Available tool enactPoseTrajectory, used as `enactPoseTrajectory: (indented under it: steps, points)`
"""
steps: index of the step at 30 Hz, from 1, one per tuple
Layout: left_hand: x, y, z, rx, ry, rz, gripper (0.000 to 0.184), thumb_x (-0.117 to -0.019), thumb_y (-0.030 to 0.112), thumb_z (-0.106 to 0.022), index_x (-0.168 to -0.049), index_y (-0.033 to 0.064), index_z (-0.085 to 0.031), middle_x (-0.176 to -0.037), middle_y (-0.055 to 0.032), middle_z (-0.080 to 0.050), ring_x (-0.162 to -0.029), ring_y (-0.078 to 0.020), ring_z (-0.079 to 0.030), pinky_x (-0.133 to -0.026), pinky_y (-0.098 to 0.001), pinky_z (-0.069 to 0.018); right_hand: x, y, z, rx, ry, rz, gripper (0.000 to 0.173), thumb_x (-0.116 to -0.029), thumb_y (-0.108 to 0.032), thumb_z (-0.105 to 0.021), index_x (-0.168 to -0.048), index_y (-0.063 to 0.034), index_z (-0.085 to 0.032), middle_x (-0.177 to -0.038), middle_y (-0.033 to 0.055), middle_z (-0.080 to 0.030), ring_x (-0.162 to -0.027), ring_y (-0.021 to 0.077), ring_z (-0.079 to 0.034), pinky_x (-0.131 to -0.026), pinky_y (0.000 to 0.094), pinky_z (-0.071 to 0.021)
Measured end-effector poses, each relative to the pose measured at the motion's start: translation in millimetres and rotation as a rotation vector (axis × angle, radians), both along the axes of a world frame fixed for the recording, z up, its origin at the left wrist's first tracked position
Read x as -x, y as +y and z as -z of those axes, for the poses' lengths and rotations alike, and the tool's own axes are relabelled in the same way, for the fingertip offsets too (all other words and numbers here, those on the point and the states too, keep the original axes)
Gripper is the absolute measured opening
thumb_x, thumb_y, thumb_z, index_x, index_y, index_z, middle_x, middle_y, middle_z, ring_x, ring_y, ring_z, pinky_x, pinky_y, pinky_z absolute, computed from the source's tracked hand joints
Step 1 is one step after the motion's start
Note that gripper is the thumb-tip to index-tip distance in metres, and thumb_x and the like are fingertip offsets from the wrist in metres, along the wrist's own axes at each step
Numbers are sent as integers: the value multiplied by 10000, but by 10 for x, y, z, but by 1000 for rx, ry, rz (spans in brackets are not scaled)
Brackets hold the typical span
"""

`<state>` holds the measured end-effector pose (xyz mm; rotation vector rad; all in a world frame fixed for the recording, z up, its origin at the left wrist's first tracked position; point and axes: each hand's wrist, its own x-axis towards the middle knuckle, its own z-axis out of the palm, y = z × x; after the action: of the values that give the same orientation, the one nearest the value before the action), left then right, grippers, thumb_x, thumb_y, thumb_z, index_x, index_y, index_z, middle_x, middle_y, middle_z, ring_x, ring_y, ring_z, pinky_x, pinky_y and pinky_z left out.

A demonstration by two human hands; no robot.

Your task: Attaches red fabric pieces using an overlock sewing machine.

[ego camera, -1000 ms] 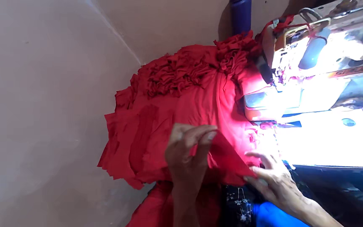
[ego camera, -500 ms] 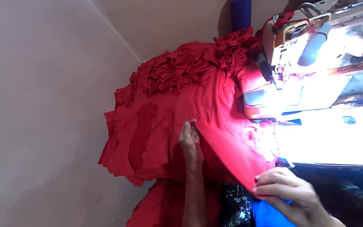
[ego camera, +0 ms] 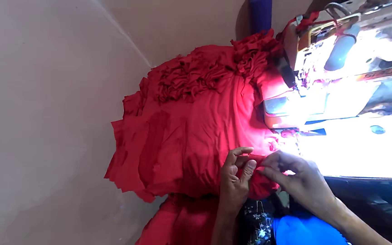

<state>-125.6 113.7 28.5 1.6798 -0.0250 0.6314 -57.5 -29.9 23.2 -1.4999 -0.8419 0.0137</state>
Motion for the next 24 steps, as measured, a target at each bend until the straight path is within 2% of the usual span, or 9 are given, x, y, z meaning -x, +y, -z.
enactPoseTrajectory:
  steps: [3,6,9,12,14,16,19,21,24]
  points:
    - [38,12,-11,-25,-2,19,231,-974,-42,-545,-1197,-101,-530,-1001,4,-717,-912,26,-673,-855,-173,-557,-4,18,-23,-7,56,-1,112,-915,-181,-714,-909,-89,-651,-745,-126,-623,-665,-107,-552,-622,64,-464]
    - [62,21,-22,-38,6,20,222,-990,-33,-528,-1202,-101,-529,-987,9,-715,-890,39,-663,-833,-158,-550,-2,39,-1,19,64,7,126,-898,-199,-724,-890,-104,-641,-711,-130,-603,-629,-104,-528,-586,73,-437]
    - [84,24,-38,-81,8,16,238,-997,-23,-523,-1210,-129,-529,-1006,-23,-717,-882,48,-657,-838,-153,-547,-8,65,21,20,65,20,140,-892,-206,-729,-880,-112,-626,-697,-130,-592,-615,-101,-519,-576,74,-429]
    - [124,39,-65,-105,35,67,345,-1008,98,-585,-1251,-139,-517,-1020,-39,-719,-910,33,-670,-860,-173,-556,-11,62,18,21,87,29,139,-888,-180,-723,-893,-122,-596,-673,-146,-551,-590,-98,-500,-560,74,-426]
    - [144,55,-95,-99,83,101,429,-967,131,-659,-1272,-138,-522,-1056,-75,-731,-947,-6,-696,-890,-204,-570,-20,42,22,61,81,36,188,-885,-187,-722,-956,-109,-566,-658,-144,-541,-567,-91,-502,-546,82,-444]
    - [146,82,-127,-100,116,114,330,-972,31,-617,-1247,-142,-558,-1064,-95,-731,-936,-18,-702,-879,-203,-575,-18,14,13,145,37,39,266,-881,-217,-714,-1049,-71,-568,-659,-113,-560,-559,-70,-518,-544,98,-452]
    - [160,151,-243,-192,125,147,257,-990,3,-570,-1220,-111,-590,-1004,-45,-738,-900,19,-687,-842,-170,-565,-35,-59,-28,250,3,-54,341,-931,-260,-652,-1198,-52,-607,-728,-73,-630,-607,-40,-568,-580,134,-490]
    - [192,190,-348,-304,105,150,263,-992,20,-575,-1216,-116,-598,-987,-47,-740,-875,36,-678,-825,-150,-556,-37,-117,-74,266,49,-159,261,-948,-215,-621,-1164,-73,-658,-741,-99,-641,-609,-71,-535,-561,111,-447]
    - [233,231,-486,-405,62,138,259,-1011,47,-561,-1212,-109,-609,-1002,-55,-732,-877,54,-658,-813,-126,-540,-34,-201,-115,255,105,-260,177,-919,-163,-645,-1067,-71,-678,-690,-125,-603,-585,-105,-491,-539,82,-400]
